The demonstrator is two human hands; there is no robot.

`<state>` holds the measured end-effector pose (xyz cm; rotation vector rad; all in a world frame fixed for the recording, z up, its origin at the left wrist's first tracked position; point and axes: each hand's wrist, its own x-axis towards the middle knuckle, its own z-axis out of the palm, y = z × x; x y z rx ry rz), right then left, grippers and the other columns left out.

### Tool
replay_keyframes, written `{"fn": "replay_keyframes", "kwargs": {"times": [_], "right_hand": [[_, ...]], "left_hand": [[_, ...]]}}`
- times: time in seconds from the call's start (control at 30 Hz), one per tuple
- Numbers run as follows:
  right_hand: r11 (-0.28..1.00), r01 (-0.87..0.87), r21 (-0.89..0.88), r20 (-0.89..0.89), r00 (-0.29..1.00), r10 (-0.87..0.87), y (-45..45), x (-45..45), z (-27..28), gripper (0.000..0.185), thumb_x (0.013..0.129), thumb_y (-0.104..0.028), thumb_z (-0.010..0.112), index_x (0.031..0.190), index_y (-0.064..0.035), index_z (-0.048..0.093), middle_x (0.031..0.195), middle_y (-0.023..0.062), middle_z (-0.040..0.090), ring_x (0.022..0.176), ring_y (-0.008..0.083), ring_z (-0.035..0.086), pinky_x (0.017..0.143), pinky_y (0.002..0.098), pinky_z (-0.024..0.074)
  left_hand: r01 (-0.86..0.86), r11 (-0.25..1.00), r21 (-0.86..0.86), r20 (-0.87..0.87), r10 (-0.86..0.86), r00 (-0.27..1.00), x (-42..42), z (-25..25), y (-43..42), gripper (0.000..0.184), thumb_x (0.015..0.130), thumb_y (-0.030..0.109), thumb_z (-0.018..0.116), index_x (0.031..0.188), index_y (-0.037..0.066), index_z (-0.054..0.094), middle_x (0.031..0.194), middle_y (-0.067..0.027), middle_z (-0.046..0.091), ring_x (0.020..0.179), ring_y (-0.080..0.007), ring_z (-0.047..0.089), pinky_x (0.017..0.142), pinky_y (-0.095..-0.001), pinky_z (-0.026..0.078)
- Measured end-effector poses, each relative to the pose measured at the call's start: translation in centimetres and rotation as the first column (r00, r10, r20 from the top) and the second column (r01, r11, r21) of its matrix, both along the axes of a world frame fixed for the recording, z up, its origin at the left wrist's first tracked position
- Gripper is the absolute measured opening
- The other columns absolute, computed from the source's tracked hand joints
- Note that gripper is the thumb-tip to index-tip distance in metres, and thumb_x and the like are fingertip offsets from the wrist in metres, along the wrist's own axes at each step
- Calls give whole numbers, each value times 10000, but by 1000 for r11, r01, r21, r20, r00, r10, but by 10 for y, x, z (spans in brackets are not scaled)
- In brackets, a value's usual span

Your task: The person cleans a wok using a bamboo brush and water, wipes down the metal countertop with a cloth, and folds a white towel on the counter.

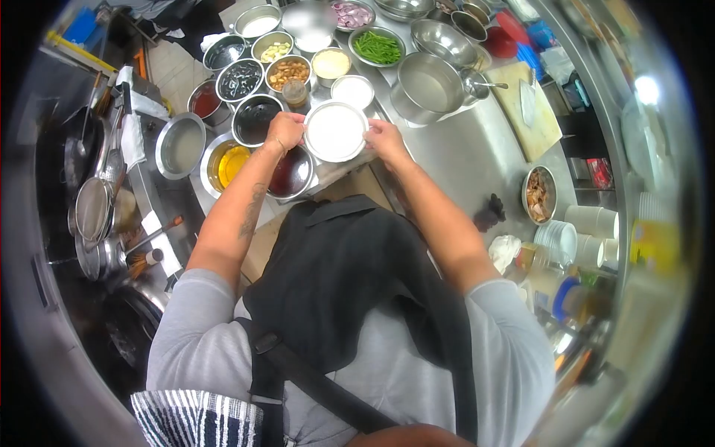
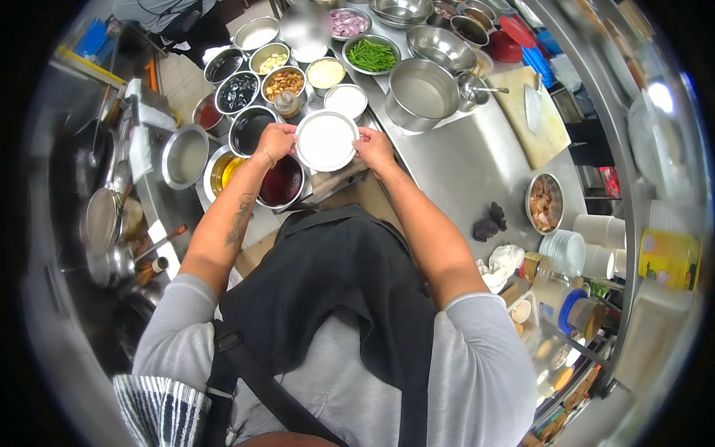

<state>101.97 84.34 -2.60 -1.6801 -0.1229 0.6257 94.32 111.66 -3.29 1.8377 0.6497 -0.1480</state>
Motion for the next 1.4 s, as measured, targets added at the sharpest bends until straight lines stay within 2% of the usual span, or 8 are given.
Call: {"fn": "replay_keyframes", "kwargs": {"times": [0.4,0.67,0.9,1.1,1.17,1.23,1.33,1.4], "right_hand": [[1000,24,-11,-90,996,-25,-4,-4,3,384,917,-43,648,1295,14,682,883,25,692,748,97,638,656,252,525],[998,64,-10,-131,989,-64,-20,-9,5,439,922,-52,640,1358,6,643,922,42,692,768,117,655,668,261,544],[968,167,-186,206,970,-128,-92,-46,-35,463,924,-118,653,1382,-51,628,1009,88,739,835,214,726,779,366,589],[896,248,-368,302,943,-138,-185,-124,9,445,904,-102,667,1348,-80,656,1090,143,704,915,286,709,854,404,567],[783,428,-451,584,805,-104,-233,-138,14,434,881,-68,669,1315,-67,658,1102,178,672,984,363,666,914,437,542],[639,615,-462,665,717,-210,-285,-148,13,419,867,-57,675,1286,-57,647,1116,196,654,1074,403,618,947,466,516],[302,735,-607,733,665,-142,-361,-166,39,438,871,-107,715,1298,-71,626,1195,209,632,1107,417,606,971,487,506],[93,657,-748,623,744,-243,-388,-180,61,537,887,-219,749,1381,-99,574,1254,228,619,1142,441,612,989,518,505]], "left_hand": [[18,999,-51,-47,-21,999,17,-15,-2,256,887,32,715,1126,-53,754,942,-138,777,738,-192,744,630,-316,609],[-1,998,-67,-108,-7,994,22,-26,-9,221,937,24,682,1143,-12,757,925,-60,742,744,-146,680,647,-316,609],[124,990,-64,-87,-129,988,13,-8,-11,243,943,74,669,1160,22,766,891,-24,738,729,-113,664,655,-255,574],[87,993,-80,-83,-94,992,15,-22,-3,303,913,46,669,1193,-45,737,973,-80,754,735,-136,689,654,-297,607],[99,992,-73,-81,-105,991,17,-33,5,355,907,70,696,1232,-73,707,983,-94,752,776,-144,709,658,-299,604],[203,761,616,37,-285,958,9,-14,-4,460,912,165,743,1297,-72,665,1025,-150,766,893,-218,746,787,-331,592],[131,788,602,136,-262,955,6,37,-57,437,931,165,734,1319,-24,668,1068,-149,755,890,-248,725,819,-350,585],[44,795,604,425,-369,827,9,49,-82,365,949,133,716,1291,9,688,1061,-137,736,892,-250,710,803,-355,583]]}}
